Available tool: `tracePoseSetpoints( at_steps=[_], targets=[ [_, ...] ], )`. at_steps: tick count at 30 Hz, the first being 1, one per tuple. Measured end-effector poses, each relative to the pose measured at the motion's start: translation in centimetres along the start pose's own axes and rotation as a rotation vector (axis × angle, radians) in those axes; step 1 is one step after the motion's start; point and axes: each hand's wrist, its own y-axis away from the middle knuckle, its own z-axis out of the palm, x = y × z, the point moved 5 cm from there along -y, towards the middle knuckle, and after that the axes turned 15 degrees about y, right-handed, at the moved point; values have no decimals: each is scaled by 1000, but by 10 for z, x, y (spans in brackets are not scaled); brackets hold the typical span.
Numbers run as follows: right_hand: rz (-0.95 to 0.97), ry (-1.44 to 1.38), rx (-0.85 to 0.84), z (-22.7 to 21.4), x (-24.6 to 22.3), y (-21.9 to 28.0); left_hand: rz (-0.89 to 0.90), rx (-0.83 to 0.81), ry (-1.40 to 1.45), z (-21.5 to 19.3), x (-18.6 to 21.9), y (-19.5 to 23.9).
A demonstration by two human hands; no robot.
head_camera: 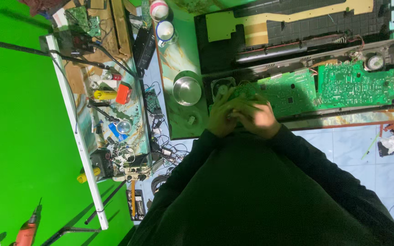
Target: The person uses a screwdriver to remove screws from a circuit board inside an electronic device. They place the screws into a metal bowl and continue to unscrew and adjust components on the board.
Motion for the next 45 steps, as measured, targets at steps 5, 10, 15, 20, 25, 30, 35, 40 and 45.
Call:
tracePoseSetpoints(
  at_steps=[5, 10, 15, 20, 25, 30, 35, 40, 45],
  targets=[
    [170, 8, 16, 7, 6, 5, -43, 112, -25, -1, -1, 5],
    [171, -147, -170, -1, 10, 7, -20, 98, -38, -1, -7, 9],
    [122, -27, -149, 6, 7, 9, 61, 66, -42, -1, 0, 7],
    [176, -30, -83, 5, 6, 11, -122, 80, 70, 13, -22, 16],
    [104, -144, -90, 3, 7, 12, -49, 82, 134, 6, -17, 10],
    [33, 183, -17, 11, 5, 4, -7, 100, 97, -1, -4, 5],
    [140, 26, 26, -8, -5, 0, -114, 66, 158, 2, -14, 8],
    [-6, -185, -81, -21, -6, -11, -121, -10, 179, -5, -6, 1],
    [-16, 77, 32, -26, -15, -14, -60, 19, 196, -8, 2, -4]
  ],
)
